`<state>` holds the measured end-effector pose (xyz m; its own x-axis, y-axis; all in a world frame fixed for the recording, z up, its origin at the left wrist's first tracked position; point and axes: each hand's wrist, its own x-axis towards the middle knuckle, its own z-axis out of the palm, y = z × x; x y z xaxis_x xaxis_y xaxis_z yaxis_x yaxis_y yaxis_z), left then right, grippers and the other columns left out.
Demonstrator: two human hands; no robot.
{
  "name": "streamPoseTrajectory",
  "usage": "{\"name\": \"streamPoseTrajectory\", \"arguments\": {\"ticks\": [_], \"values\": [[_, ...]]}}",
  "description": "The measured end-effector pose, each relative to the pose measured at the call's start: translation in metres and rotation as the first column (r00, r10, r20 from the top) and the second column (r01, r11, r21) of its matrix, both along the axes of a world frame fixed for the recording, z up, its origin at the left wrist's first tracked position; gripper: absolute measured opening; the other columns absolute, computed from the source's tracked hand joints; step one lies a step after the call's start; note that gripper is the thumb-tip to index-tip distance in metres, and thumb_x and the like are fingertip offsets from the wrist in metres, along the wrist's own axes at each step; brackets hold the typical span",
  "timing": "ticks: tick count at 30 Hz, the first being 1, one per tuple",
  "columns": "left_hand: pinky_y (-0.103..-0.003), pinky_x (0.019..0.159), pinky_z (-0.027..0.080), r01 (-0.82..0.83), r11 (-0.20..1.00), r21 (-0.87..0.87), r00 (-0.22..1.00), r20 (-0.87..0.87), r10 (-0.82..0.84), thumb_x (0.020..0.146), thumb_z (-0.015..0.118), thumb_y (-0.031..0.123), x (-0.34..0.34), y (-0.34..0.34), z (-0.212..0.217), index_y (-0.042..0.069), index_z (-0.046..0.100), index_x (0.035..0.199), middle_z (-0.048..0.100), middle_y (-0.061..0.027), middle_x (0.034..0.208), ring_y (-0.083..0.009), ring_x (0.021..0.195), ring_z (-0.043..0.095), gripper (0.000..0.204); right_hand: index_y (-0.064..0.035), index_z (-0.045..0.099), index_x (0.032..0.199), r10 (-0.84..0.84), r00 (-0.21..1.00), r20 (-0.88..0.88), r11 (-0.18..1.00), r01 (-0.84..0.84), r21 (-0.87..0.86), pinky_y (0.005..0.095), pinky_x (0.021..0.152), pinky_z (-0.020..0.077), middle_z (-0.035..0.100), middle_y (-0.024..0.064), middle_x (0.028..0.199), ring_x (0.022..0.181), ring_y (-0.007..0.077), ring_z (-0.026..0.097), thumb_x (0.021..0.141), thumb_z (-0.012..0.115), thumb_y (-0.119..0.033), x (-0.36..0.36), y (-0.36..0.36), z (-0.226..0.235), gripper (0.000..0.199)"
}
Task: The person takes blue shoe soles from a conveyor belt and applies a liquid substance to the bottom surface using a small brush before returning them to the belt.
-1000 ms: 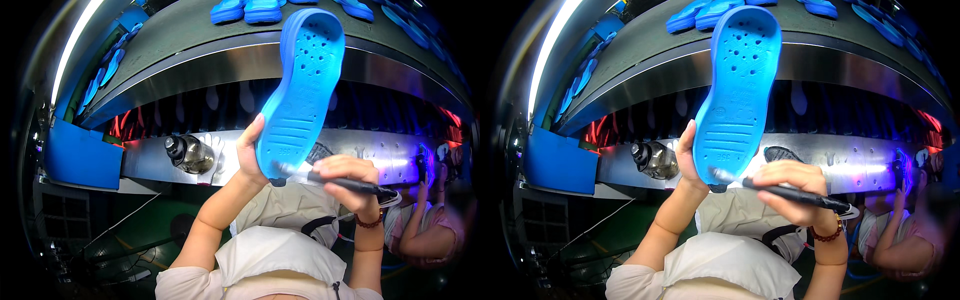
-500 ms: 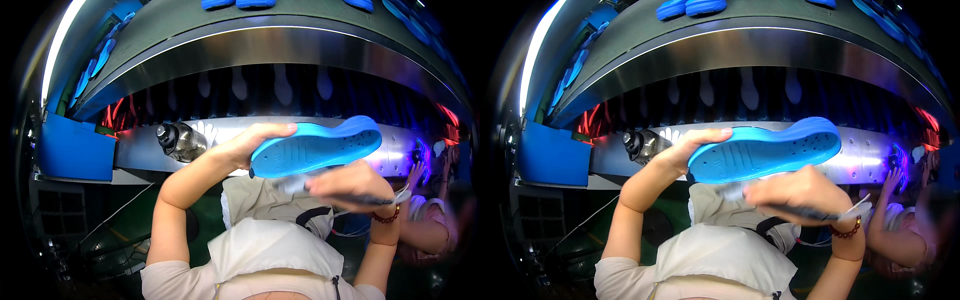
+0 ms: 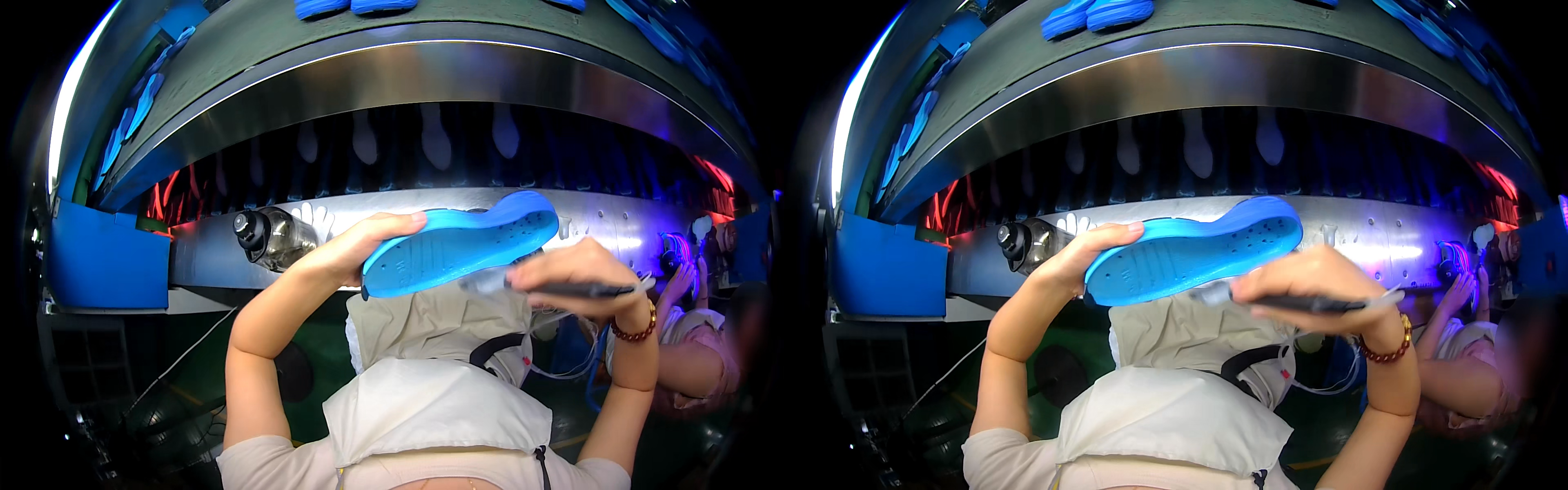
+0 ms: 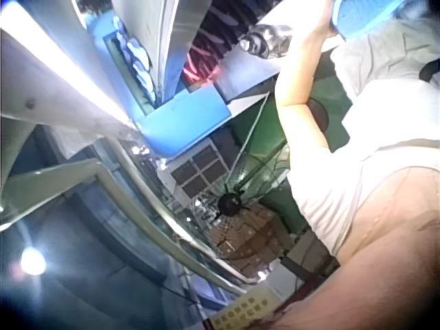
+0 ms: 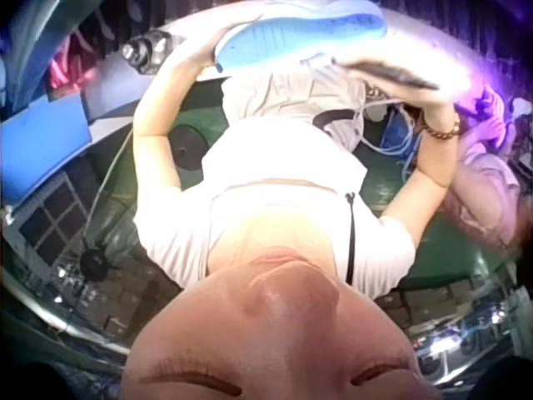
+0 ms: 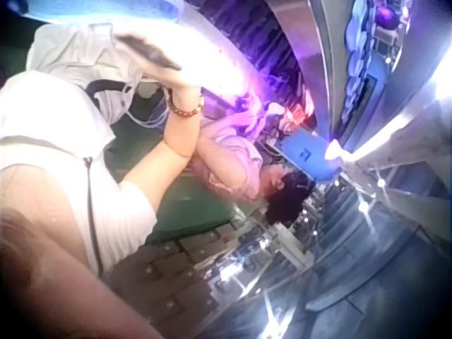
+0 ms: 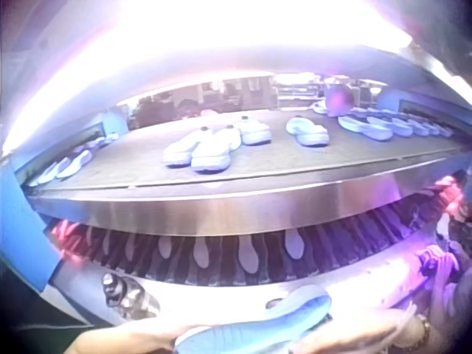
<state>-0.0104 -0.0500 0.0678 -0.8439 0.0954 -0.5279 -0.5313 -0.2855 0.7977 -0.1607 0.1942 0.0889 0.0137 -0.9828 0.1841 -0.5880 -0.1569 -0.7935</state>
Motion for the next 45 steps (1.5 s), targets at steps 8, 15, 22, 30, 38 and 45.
{"name": "streamPoseTrajectory", "arguments": {"ticks": [8,15,22,30,38,45], "values": [[-0.031,0.075,0.049,-0.119,0.993,0.001,0.990,-0.078,0.119,0.081,0.055,0.043,0.001,-0.008,-0.014,-0.005,0.052,0.115,0.059,-0.0187,0.102,-0.0216,0.088,0.060,0.059,-0.0004,0.065,0.088,-0.219,0.970,0.109,0.974,0.211,0.079,0.0289,0.067,0.0501,0.066,0.0133,0.081,0.073,0.0226,0.065,0.073,0.068,-0.011,-0.001,0.008,-0.025,0.019],[-0.025,0.072,0.047,-0.146,0.987,-0.069,0.925,-0.363,0.112,0.089,0.046,0.034,-0.017,0.022,-0.037,-0.005,0.054,0.106,0.062,-0.0125,0.091,-0.0148,0.081,0.060,0.044,0.0013,0.061,0.073,-0.530,0.794,0.300,0.835,0.549,0.022,0.0248,0.050,0.0423,0.058,0.0080,0.059,0.053,0.0117,0.056,0.079,0.058,-0.010,0.033,-0.063,-0.016,0.013],[-0.024,0.070,0.046,-0.236,0.967,-0.094,0.895,-0.408,0.179,0.089,0.045,0.037,-0.022,0.020,-0.061,-0.005,0.053,0.108,0.060,-0.0120,0.092,-0.0134,0.079,0.058,0.046,0.0025,0.057,0.066,-0.642,0.597,0.481,0.744,0.637,0.202,0.0232,0.046,0.0422,0.056,0.0055,0.054,0.047,0.0100,0.054,0.081,0.057,-0.017,0.028,-0.082,-0.023,0.024],[-0.023,0.066,0.041,-0.318,0.947,-0.039,0.910,-0.293,0.294,0.089,0.048,0.032,-0.013,0.024,-0.073,-0.004,0.054,0.108,0.057,-0.0057,0.090,-0.0092,0.077,0.052,0.042,0.0023,0.057,0.066,-0.726,0.492,0.481,0.623,0.766,0.158,0.0222,0.044,0.0431,0.056,0.0047,0.054,0.045,0.0098,0.055,0.081,0.058,-0.015,0.018,-0.080,-0.050,0.023],[-0.035,0.084,0.047,-0.356,0.824,0.441,0.899,-0.079,0.431,0.088,0.045,0.038,-0.006,0.036,-0.079,-0.002,0.042,0.121,0.057,-0.0145,0.104,-0.0223,0.094,0.058,0.053,0.0043,0.063,0.084,-0.764,0.507,0.399,0.402,0.858,-0.320,0.0223,0.056,0.0468,0.064,0.0091,0.072,0.064,0.0150,0.063,0.079,0.065,-0.018,-0.017,-0.074,-0.103,0.023],[-0.037,0.084,0.048,-0.329,0.820,0.468,0.905,-0.091,0.415,0.085,0.050,0.034,-0.002,0.039,-0.090,-0.003,0.039,0.123,0.054,-0.0152,0.111,-0.0236,0.096,0.058,0.054,0.0071,0.061,0.096,-0.775,0.631,-0.039,0.588,0.698,-0.409,0.0373,0.082,0.0475,0.061,0.0252,0.095,0.092,0.0360,0.060,0.073,0.066,-0.013,0.050,-0.073,-0.101,0.031]]}}
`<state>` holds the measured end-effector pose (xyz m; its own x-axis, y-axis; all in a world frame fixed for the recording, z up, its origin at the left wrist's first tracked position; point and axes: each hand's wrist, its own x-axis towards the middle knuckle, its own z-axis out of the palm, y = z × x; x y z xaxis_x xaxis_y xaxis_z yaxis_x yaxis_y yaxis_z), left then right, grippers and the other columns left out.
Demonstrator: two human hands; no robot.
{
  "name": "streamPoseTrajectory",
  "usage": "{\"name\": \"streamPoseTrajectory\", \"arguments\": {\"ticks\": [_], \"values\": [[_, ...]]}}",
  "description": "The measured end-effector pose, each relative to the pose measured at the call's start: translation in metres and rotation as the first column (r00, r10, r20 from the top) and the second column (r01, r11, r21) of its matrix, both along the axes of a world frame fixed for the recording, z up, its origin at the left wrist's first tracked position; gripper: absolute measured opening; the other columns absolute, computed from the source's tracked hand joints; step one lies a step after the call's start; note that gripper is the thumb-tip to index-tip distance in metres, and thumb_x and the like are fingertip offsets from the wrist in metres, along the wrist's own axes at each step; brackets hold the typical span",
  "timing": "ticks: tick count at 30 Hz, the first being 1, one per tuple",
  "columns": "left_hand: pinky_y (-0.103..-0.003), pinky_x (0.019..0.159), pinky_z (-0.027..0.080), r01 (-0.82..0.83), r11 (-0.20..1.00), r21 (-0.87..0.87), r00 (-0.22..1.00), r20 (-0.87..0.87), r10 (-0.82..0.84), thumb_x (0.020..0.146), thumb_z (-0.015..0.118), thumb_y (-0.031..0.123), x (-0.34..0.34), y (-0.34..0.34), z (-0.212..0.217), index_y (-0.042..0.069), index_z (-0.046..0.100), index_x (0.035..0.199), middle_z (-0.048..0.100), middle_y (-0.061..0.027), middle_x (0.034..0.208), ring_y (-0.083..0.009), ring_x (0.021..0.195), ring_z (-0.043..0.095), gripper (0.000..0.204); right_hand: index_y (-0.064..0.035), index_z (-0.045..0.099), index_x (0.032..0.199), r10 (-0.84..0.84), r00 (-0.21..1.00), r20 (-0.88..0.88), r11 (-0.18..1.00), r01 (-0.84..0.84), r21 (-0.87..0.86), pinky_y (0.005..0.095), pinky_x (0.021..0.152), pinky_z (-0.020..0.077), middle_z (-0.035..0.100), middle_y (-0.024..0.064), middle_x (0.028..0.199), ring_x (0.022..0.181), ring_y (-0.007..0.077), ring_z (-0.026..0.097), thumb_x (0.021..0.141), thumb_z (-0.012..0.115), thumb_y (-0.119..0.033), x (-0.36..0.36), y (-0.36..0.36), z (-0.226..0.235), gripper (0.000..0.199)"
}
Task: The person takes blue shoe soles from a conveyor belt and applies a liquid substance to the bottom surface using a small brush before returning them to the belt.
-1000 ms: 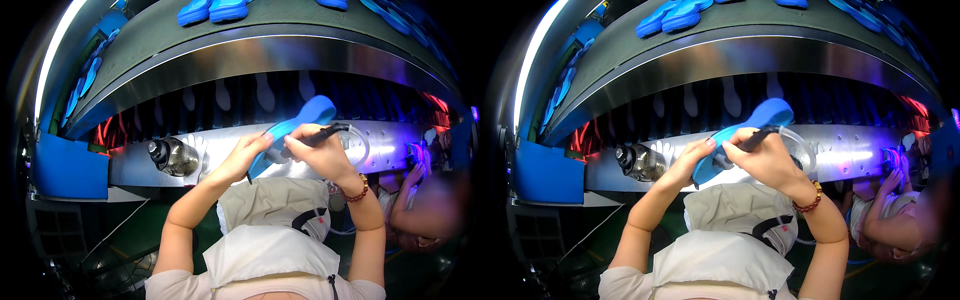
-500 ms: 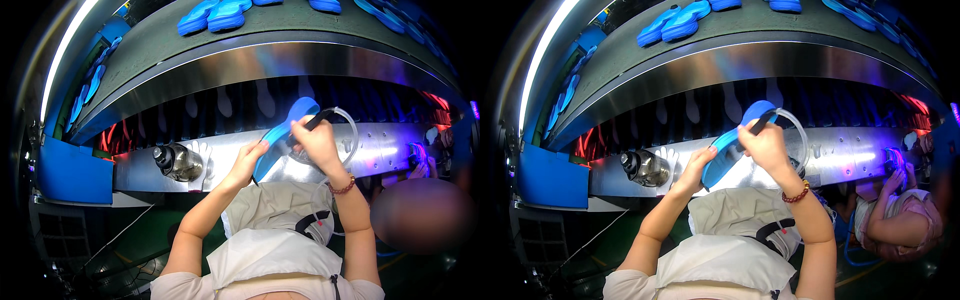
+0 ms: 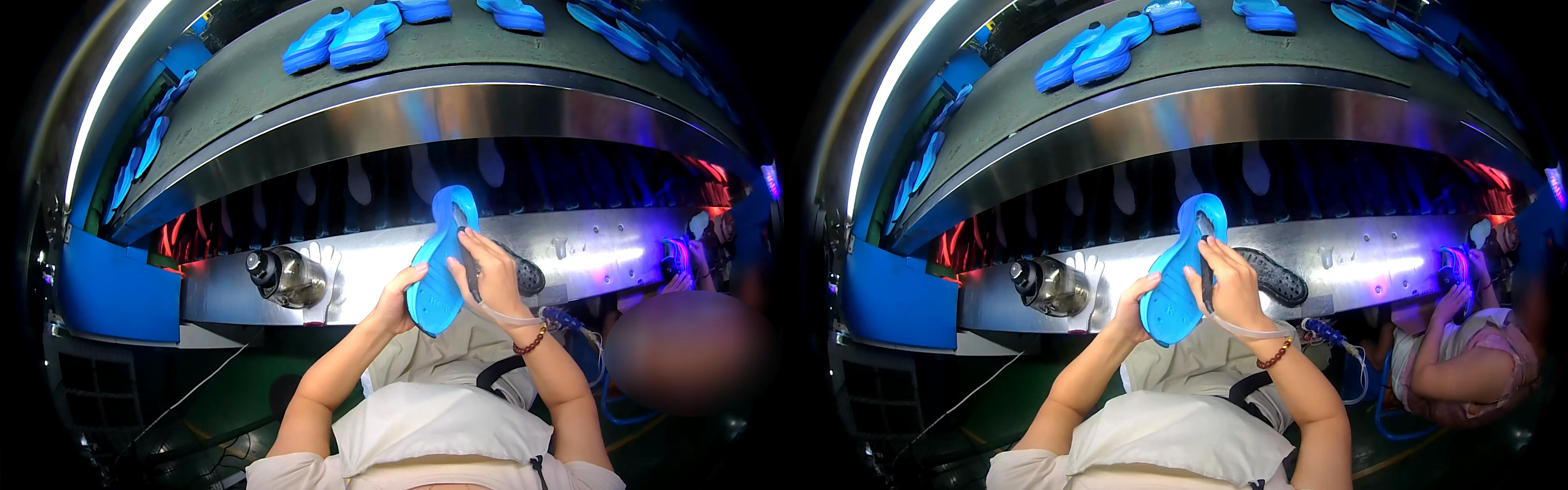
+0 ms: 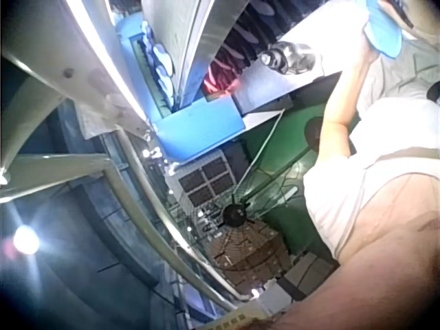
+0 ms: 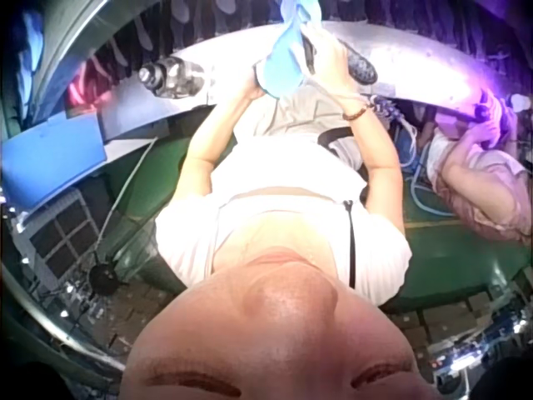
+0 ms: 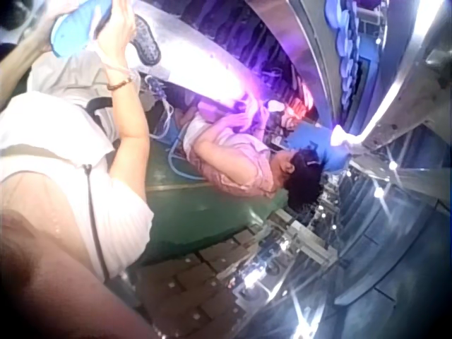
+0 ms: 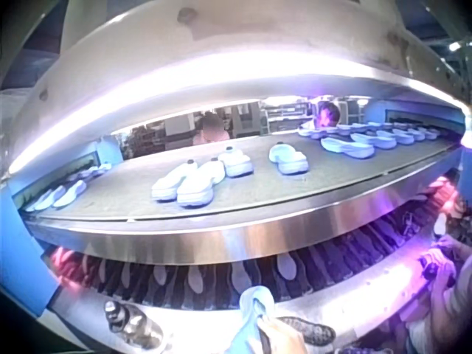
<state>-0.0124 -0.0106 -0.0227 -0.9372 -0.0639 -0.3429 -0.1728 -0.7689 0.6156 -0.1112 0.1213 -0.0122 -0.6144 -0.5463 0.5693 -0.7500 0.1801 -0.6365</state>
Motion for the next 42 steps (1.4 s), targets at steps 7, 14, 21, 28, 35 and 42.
{"name": "streamPoseTrajectory", "arguments": {"ticks": [7,14,21,28,35,42], "values": [[-0.039,0.084,0.048,-0.035,0.997,0.063,0.998,-0.048,0.039,0.085,0.046,0.040,0.011,-0.030,-0.008,-0.003,0.038,0.125,0.053,-0.0185,0.114,-0.0280,0.098,0.058,0.059,0.0033,0.064,0.095,0.436,0.677,0.593,0.892,-0.414,-0.182,0.0304,0.077,0.0475,0.066,0.0161,0.089,0.084,0.0218,0.063,0.080,0.055,-0.007,-0.002,0.028,0.014,0.020],[-0.051,0.084,0.045,-0.146,0.978,-0.149,0.973,-0.198,0.115,0.083,0.044,0.044,0.066,-0.066,0.025,-0.002,0.030,0.132,0.047,-0.0233,0.122,-0.0367,0.103,0.054,0.068,0.0033,0.060,0.093,0.743,0.342,0.576,0.508,0.272,-0.817,0.0350,0.071,0.0503,0.065,0.0166,0.088,0.081,0.0267,0.063,0.089,0.041,-0.028,-0.024,0.103,0.022,0.036],[-0.055,0.099,0.033,-0.291,0.924,0.249,0.507,-0.779,0.369,0.090,0.035,0.036,0.040,-0.180,0.143,-0.005,0.029,0.132,0.032,-0.0266,0.133,-0.0407,0.120,0.038,0.059,0.0024,0.057,0.100,0.627,0.352,0.695,0.569,0.403,-0.717,0.0328,0.070,0.0471,0.064,0.0159,0.093,0.086,0.0269,0.062,0.093,0.039,-0.032,-0.027,0.101,-0.008,0.039],[-0.030,0.064,0.048,-0.439,0.745,-0.502,0.656,-0.746,-0.116,0.087,0.049,0.023,0.033,-0.068,0.208,-0.007,0.056,0.105,0.057,-0.0193,0.104,-0.0188,0.075,0.057,0.035,0.0029,0.058,0.099,0.685,0.290,0.668,0.543,0.408,-0.734,0.0337,0.071,0.0485,0.064,0.0168,0.094,0.087,0.0286,0.062,0.093,0.037,-0.032,-0.031,0.097,-0.017,0.041],[-0.026,0.063,0.046,-0.690,0.589,-0.420,0.228,-0.899,-0.373,0.084,0.055,0.024,0.051,0.023,0.246,-0.006,0.064,0.090,0.060,-0.0198,0.092,-0.0191,0.073,0.057,0.032,0.0010,0.061,0.098,0.677,0.295,0.675,0.558,0.392,-0.731,0.0327,0.073,0.0469,0.064,0.0155,0.096,0.092,0.0282,0.061,0.091,0.042,-0.031,-0.036,0.098,-0.023,0.038],[-0.025,0.062,0.045,-0.692,0.582,-0.427,0.190,-0.886,-0.423,0.084,0.056,0.024,0.058,0.029,0.253,-0.004,0.063,0.089,0.060,-0.0175,0.090,-0.0174,0.071,0.056,0.030,0.0016,0.061,0.098,0.674,0.266,0.689,0.561,0.423,-0.712,0.0329,0.073,0.0475,0.064,0.0148,0.094,0.092,0.0282,0.061,0.091,0.042,-0.029,-0.031,0.099,-0.023,0.036]]}}
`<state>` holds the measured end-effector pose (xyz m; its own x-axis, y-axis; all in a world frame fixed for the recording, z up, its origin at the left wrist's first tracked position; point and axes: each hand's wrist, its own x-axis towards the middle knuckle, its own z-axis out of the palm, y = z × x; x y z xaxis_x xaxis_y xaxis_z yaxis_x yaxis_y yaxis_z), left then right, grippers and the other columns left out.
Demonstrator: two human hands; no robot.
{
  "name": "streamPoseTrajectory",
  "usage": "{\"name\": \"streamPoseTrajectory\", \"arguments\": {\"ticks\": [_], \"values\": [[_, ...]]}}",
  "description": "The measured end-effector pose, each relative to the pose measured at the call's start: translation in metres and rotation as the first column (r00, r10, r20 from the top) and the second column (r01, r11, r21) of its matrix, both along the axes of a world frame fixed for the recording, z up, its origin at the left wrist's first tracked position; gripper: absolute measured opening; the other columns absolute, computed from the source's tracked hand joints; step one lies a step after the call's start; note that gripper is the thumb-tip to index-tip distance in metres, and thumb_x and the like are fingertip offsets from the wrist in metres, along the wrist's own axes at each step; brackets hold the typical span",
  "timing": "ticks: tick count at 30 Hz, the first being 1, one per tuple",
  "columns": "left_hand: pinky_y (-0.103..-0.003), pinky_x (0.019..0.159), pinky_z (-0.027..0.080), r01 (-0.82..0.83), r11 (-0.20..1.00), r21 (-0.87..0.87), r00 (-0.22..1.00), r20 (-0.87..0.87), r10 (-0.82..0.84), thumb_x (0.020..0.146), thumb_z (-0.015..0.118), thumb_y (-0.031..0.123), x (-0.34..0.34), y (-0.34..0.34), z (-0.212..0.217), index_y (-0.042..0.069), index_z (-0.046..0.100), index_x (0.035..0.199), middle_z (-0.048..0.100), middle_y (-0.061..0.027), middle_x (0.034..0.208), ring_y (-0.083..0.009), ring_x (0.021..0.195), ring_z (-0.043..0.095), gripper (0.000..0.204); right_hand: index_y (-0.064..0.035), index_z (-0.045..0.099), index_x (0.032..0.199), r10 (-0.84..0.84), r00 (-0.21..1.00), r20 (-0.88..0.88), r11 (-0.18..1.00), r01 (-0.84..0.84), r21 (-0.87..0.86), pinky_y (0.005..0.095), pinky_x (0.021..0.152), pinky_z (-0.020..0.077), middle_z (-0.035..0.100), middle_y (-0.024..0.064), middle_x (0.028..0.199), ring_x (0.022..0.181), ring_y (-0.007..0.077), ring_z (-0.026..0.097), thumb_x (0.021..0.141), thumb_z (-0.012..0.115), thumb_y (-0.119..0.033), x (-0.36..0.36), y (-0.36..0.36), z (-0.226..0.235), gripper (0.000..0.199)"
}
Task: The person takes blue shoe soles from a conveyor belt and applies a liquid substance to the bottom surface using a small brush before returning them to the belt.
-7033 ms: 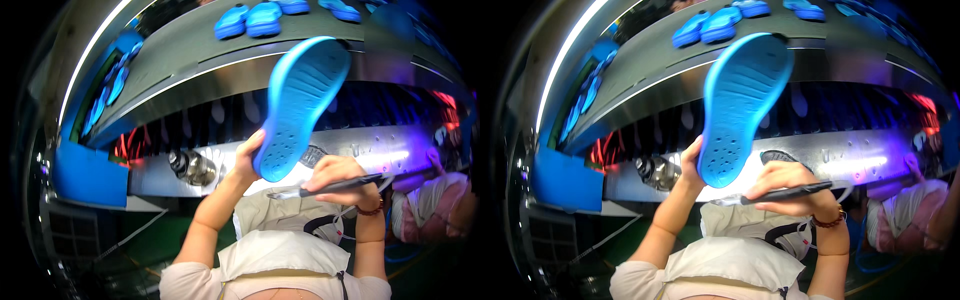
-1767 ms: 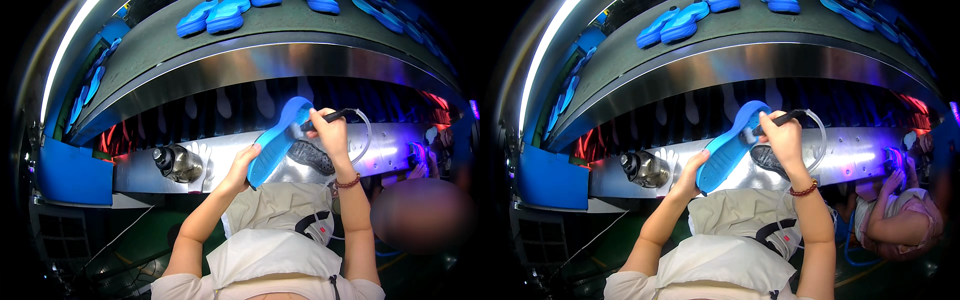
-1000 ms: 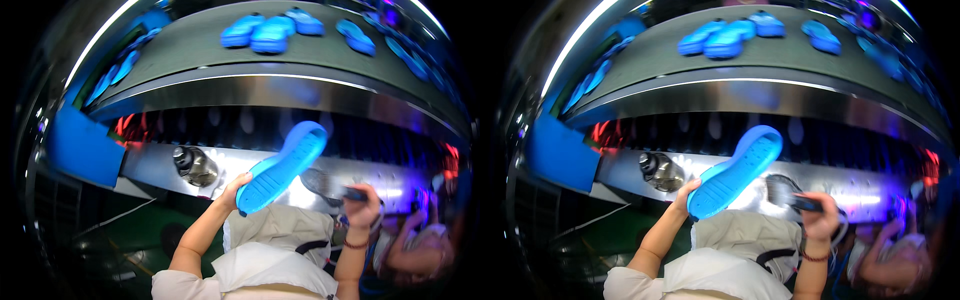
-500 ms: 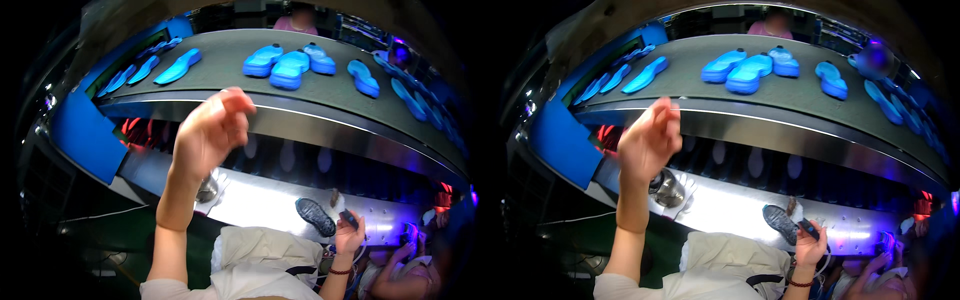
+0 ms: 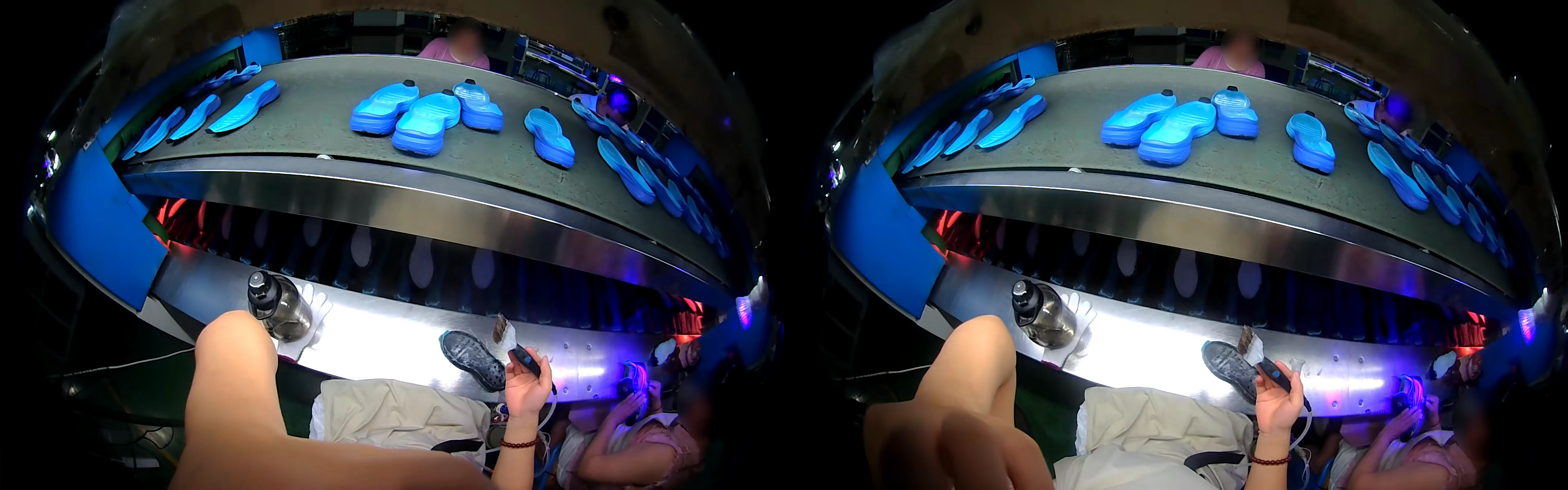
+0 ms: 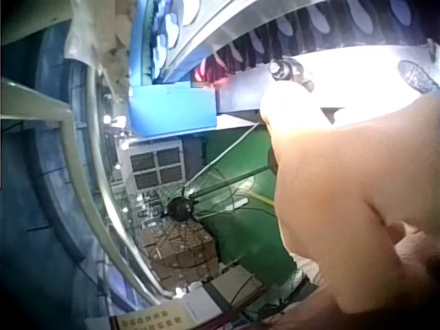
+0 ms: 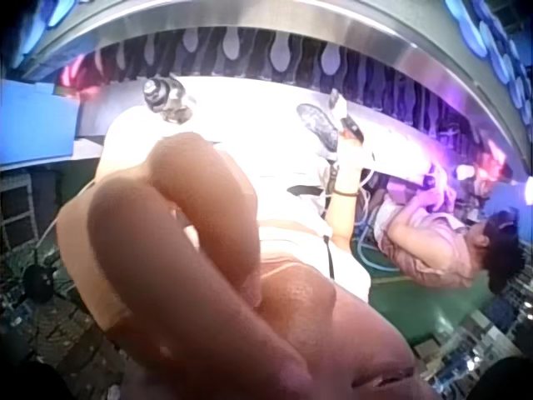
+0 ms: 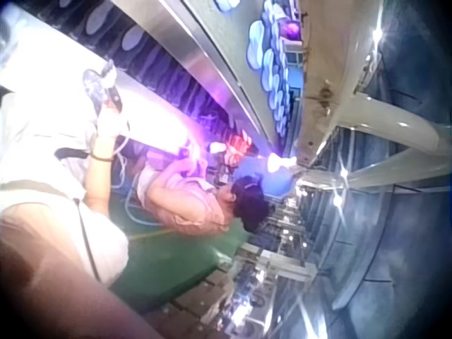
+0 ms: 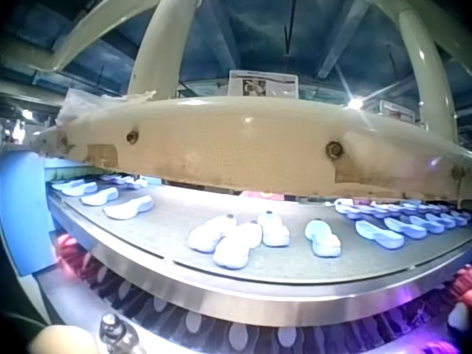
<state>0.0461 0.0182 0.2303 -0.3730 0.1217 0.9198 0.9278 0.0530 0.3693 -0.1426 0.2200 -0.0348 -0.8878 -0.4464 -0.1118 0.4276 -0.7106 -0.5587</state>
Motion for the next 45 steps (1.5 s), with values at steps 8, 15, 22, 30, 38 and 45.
{"name": "streamPoseTrajectory", "arguments": {"ticks": [8,15,22,30,38,45], "values": [[-0.025,0.060,0.044,0.018,1.000,-0.011,1.000,0.012,-0.018,0.085,0.056,0.024,-0.005,0.000,0.001,-0.002,0.062,0.088,0.060,-0.0149,0.088,-0.0155,0.069,0.054,0.027,0.0056,0.057,0.100,-0.019,0.999,0.050,1.000,0.020,-0.008,0.0353,0.074,0.0472,0.062,0.0193,0.097,0.092,0.0313,0.059,0.090,0.043,-0.028,-0.003,0.005,-0.007,0.038],[-0.024,0.059,0.044,0.042,0.999,-0.018,0.998,0.053,-0.041,0.085,0.057,0.023,-0.013,0.001,0.005,-0.001,0.061,0.087,0.060,-0.0126,0.085,-0.0138,0.067,0.053,0.024,0.0035,0.059,0.100,0.000,1.000,0.023,1.000,-0.001,0.012,0.0340,0.073,0.0471,0.063,0.0167,0.096,0.092,0.0305,0.060,0.090,0.042,-0.028,-0.003,0.004,-0.004,0.037],[-0.024,0.058,0.043,0.065,0.998,0.008,0.991,0.117,-0.065,0.085,0.057,0.023,-0.018,0.003,0.004,0.001,0.060,0.086,0.060,-0.0103,0.083,-0.0122,0.066,0.052,0.022,0.0071,0.055,0.102,0.019,0.999,0.040,1.000,-0.019,-0.004,0.0356,0.076,0.0477,0.061,0.0192,0.097,0.091,0.0293,0.059,0.090,0.041,-0.026,-0.004,0.005,-0.001,0.038],[-0.023,0.056,0.042,0.036,0.953,0.300,0.878,0.446,-0.174,0.086,0.058,0.023,-0.049,-0.005,-0.011,0.003,0.059,0.084,0.059,-0.0077,0.081,-0.0102,0.064,0.050,0.020,0.0053,0.058,0.099,0.009,0.999,0.052,1.000,-0.009,0.004,0.0346,0.073,0.0485,0.063,0.0184,0.097,0.092,0.0304,0.060,0.090,0.041,-0.026,-0.007,0.009,-0.008,0.037],[-0.022,0.055,0.041,-0.074,0.883,0.464,0.767,0.592,-0.247,0.086,0.059,0.022,-0.050,-0.003,-0.023,0.005,0.058,0.083,0.059,-0.0051,0.078,-0.0083,0.062,0.048,0.018,0.0049,0.058,0.098,-0.002,0.998,0.064,1.000,0.001,0.019,0.0338,0.073,0.0479,0.063,0.0181,0.096,0.092,0.0305,0.060,0.090,0.042,-0.026,-0.011,0.014,-0.012,0.035],[-0.021,0.064,0.043,-0.309,0.804,0.508,0.516,0.800,-0.307,0.090,0.051,0.023,-0.077,-0.010,-0.050,0.001,0.059,0.104,0.062,-0.0086,0.098,-0.0069,0.071,0.051,0.027,0.0083,0.055,0.102,-0.011,0.995,0.102,1.000,0.009,0.015,0.0352,0.075,0.0469,0.061,0.0206,0.098,0.093,0.0313,0.059,0.089,0.042,-0.025,-0.013,0.018,-0.019,0.038]]}}
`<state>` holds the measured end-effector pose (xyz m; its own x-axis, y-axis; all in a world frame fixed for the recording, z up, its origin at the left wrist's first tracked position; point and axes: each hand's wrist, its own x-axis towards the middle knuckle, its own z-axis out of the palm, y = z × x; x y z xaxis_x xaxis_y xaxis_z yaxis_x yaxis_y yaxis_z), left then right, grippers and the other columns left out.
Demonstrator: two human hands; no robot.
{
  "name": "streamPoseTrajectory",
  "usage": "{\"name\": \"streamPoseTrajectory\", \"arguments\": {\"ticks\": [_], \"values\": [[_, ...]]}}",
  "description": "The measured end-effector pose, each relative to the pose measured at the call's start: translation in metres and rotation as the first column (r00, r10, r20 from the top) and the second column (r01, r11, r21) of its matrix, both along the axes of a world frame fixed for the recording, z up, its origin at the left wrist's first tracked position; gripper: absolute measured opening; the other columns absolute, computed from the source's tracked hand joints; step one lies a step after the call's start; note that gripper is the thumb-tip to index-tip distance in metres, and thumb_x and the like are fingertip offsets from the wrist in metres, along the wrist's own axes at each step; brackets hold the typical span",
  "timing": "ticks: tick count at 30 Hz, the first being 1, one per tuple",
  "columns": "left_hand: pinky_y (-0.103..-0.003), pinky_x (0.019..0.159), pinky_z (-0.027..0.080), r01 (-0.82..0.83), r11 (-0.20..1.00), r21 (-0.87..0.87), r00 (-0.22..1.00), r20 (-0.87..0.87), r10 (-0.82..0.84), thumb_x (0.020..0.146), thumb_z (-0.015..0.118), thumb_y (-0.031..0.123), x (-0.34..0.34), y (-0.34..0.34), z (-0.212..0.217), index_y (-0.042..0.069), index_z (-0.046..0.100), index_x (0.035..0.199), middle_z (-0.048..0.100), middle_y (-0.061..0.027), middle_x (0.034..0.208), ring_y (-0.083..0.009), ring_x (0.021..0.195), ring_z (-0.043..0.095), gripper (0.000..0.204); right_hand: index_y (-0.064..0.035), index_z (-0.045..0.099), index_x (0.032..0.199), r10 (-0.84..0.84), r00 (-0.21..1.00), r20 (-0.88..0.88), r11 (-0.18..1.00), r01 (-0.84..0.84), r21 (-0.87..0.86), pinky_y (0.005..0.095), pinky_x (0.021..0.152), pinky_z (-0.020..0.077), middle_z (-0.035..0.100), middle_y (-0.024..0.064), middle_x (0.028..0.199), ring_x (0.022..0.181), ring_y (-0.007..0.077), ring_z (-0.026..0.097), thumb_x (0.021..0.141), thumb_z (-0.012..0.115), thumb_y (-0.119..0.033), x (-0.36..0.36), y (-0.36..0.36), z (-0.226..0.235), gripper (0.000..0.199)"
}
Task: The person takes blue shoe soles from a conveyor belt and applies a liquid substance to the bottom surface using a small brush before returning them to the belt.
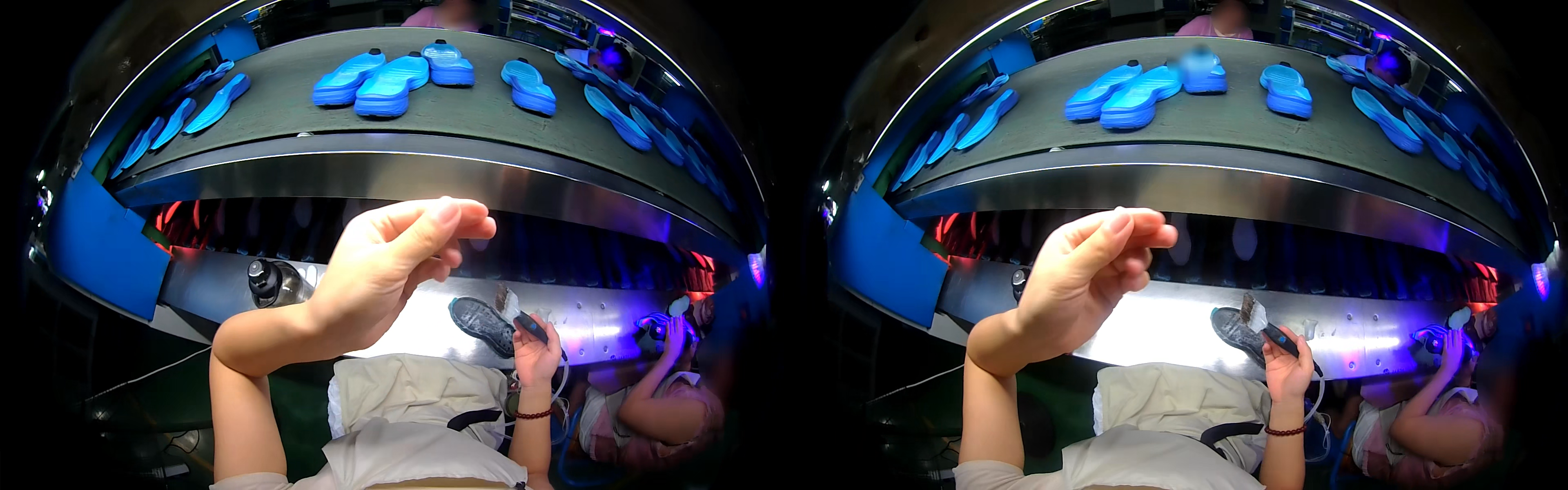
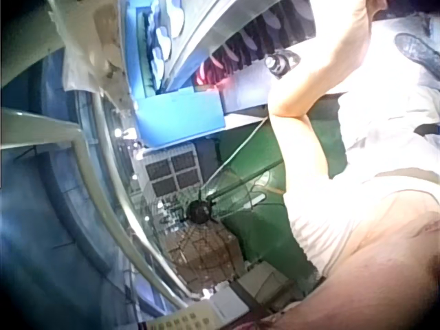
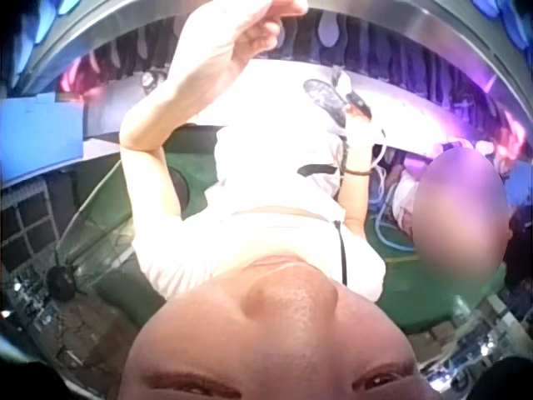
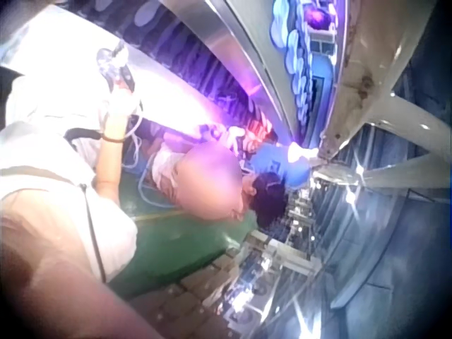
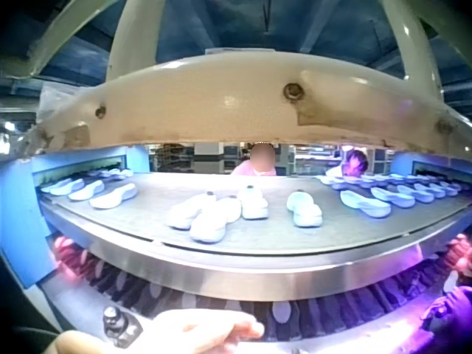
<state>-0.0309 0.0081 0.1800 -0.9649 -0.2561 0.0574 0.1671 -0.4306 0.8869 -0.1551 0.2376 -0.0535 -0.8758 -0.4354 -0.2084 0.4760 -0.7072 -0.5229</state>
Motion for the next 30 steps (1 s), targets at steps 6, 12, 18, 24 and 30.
{"name": "streamPoseTrajectory", "arguments": {"ticks": [6,12,18,24,30], "values": [[-0.022,0.069,0.045,-0.029,0.999,0.044,0.999,0.021,0.028,0.090,0.051,0.024,-0.002,-0.001,-0.008,0.001,0.059,0.105,0.062,-0.0095,0.101,-0.0081,0.075,0.054,0.028,0.0082,0.055,0.101,0.003,1.000,-0.006,1.000,-0.003,0.015,0.0349,0.075,0.0466,0.061,0.0200,0.098,0.093,0.0308,0.058,0.090,0.042,-0.026,-0.002,0.001,-0.002,0.038],[-0.023,0.064,0.046,0.001,0.999,-0.035,0.991,-0.136,-0.005,0.084,0.061,0.014,0.002,-0.004,-0.007,0.002,0.059,0.081,0.063,-0.0102,0.082,-0.0116,0.067,0.056,0.013,0.0072,0.055,0.101,0.002,0.999,0.035,1.000,-0.002,-0.004,0.0347,0.075,0.0464,0.060,0.0198,0.098,0.094,0.0307,0.058,0.090,0.043,-0.026,-0.003,0.002,-0.005,0.037],[-0.033,0.082,0.042,-0.416,0.165,-0.894,0.900,-0.380,0.214,0.084,0.059,0.030,-0.058,-0.098,-0.019,0.005,0.061,0.098,0.061,-0.0155,0.093,-0.0214,0.091,0.055,0.029,0.0067,0.055,0.101,-0.016,0.999,0.029,1.000,0.015,0.019,0.0350,0.075,0.0472,0.060,0.0200,0.098,0.094,0.0308,0.058,0.089,0.044,-0.027,-0.010,0.011,-0.012,0.037],[-0.059,0.102,0.014,0.117,-0.320,-0.940,0.731,-0.137,0.669,0.069,0.053,0.067,-0.128,-0.203,-0.002,0.016,0.055,0.118,0.044,-0.0170,0.129,-0.0355,0.129,0.025,0.070,0.0047,0.057,0.100,0.016,0.999,0.034,0.998,-0.014,-0.067,0.0355,0.075,0.0477,0.061,0.0197,0.098,0.094,0.0306,0.059,0.090,0.043,-0.027,-0.016,0.014,-0.021,0.036],[-0.052,0.089,0.036,0.065,-0.215,-0.974,0.657,-0.120,0.744,0.070,0.060,0.057,-0.203,-0.233,-0.005,0.010,0.059,0.110,0.059,-0.0153,0.110,-0.0299,0.107,0.054,0.062,0.0052,0.057,0.097,-0.032,0.992,0.118,0.998,0.037,-0.040,0.0366,0.073,0.0483,0.061,0.0200,0.095,0.091,0.0331,0.059,0.089,0.043,-0.026,-0.021,0.020,-0.023,0.035]]}}
